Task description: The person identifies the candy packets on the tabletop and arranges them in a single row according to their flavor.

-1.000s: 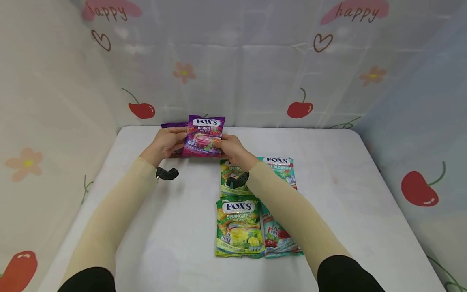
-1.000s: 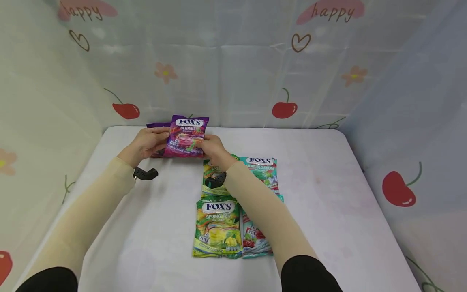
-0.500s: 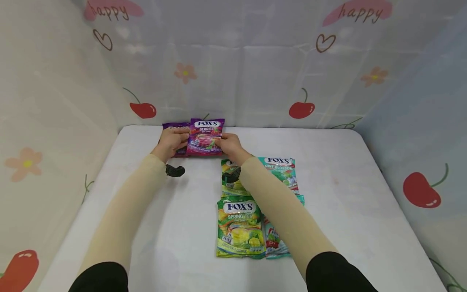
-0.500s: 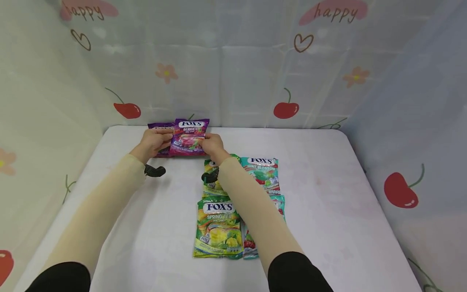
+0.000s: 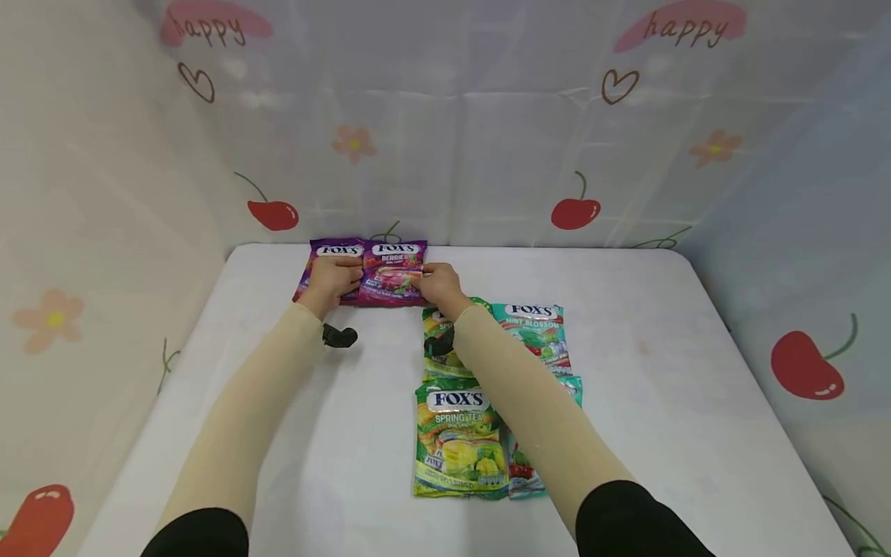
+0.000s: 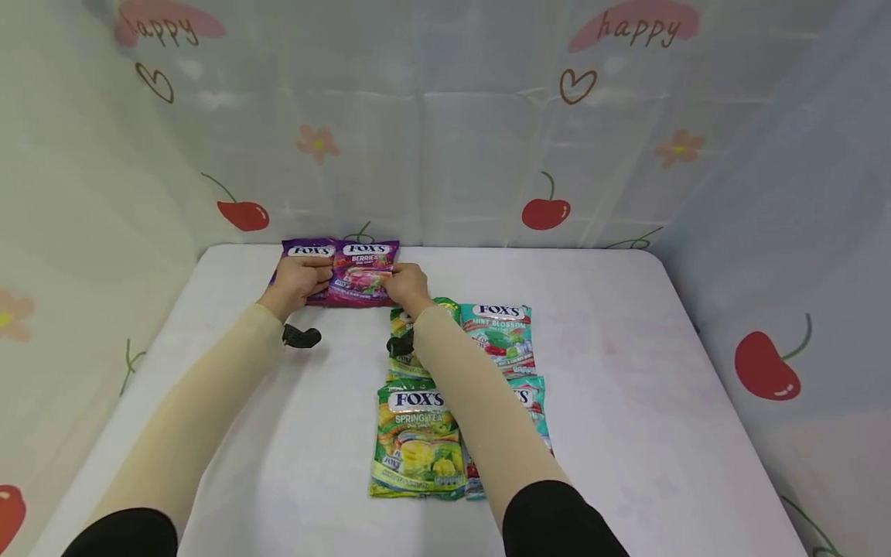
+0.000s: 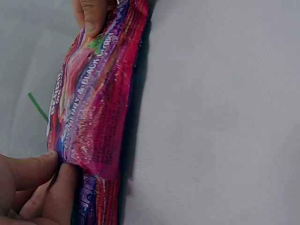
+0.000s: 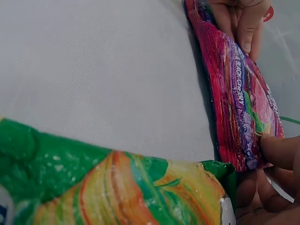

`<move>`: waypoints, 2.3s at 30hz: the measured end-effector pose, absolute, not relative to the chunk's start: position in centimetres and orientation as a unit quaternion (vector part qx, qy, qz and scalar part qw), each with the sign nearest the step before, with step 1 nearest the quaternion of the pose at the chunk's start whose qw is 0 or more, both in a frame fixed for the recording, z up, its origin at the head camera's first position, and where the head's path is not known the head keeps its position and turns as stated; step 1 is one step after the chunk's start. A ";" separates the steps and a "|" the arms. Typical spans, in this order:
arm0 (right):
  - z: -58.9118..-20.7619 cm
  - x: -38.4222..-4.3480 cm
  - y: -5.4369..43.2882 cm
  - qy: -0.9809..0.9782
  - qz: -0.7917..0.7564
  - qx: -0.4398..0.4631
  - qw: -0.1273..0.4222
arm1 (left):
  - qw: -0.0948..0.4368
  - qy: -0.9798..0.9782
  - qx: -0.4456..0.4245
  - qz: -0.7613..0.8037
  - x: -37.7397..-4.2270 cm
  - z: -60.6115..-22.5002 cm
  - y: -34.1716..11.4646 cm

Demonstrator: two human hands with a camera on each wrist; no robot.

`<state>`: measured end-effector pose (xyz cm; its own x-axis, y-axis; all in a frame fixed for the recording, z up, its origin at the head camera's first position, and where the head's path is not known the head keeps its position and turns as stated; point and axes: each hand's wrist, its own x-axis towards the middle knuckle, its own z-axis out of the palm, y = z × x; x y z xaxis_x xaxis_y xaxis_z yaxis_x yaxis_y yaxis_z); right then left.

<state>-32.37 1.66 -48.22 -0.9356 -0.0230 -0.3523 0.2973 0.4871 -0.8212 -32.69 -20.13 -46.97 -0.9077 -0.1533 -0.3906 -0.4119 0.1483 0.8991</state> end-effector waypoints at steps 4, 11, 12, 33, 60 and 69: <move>-47.9 -32.1 1.8 0.857 -0.486 0.081 0.149 | 0.076 0.788 -0.179 0.585 -32.5 -46.9 -19.9; -48.0 -32.1 1.8 0.865 -0.475 0.093 0.134 | 0.049 0.825 -0.192 0.529 -32.2 -46.6 -19.5; -48.0 -32.1 1.8 0.866 -0.473 0.093 0.133 | 0.046 0.827 -0.192 0.526 -32.1 -46.6 -19.5; -45.6 -30.0 6.2 0.819 -0.548 -0.007 0.168 | 0.067 0.781 -0.131 0.607 -29.7 -45.5 -20.2; -43.7 -22.8 13.5 0.795 -0.575 -0.019 0.192 | 0.201 0.747 -0.075 0.629 -23.2 -46.3 -14.4; -44.9 -21.8 15.0 0.787 -0.580 -0.001 0.210 | 0.231 0.741 -0.082 0.625 -22.3 -47.9 -12.8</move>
<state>-21.81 14.99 -44.86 -0.9121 -0.2453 -0.3285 0.2408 0.3280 -0.9135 -22.33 -12.79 -47.91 -0.8801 0.1662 -0.4448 -0.4102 0.2055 0.8885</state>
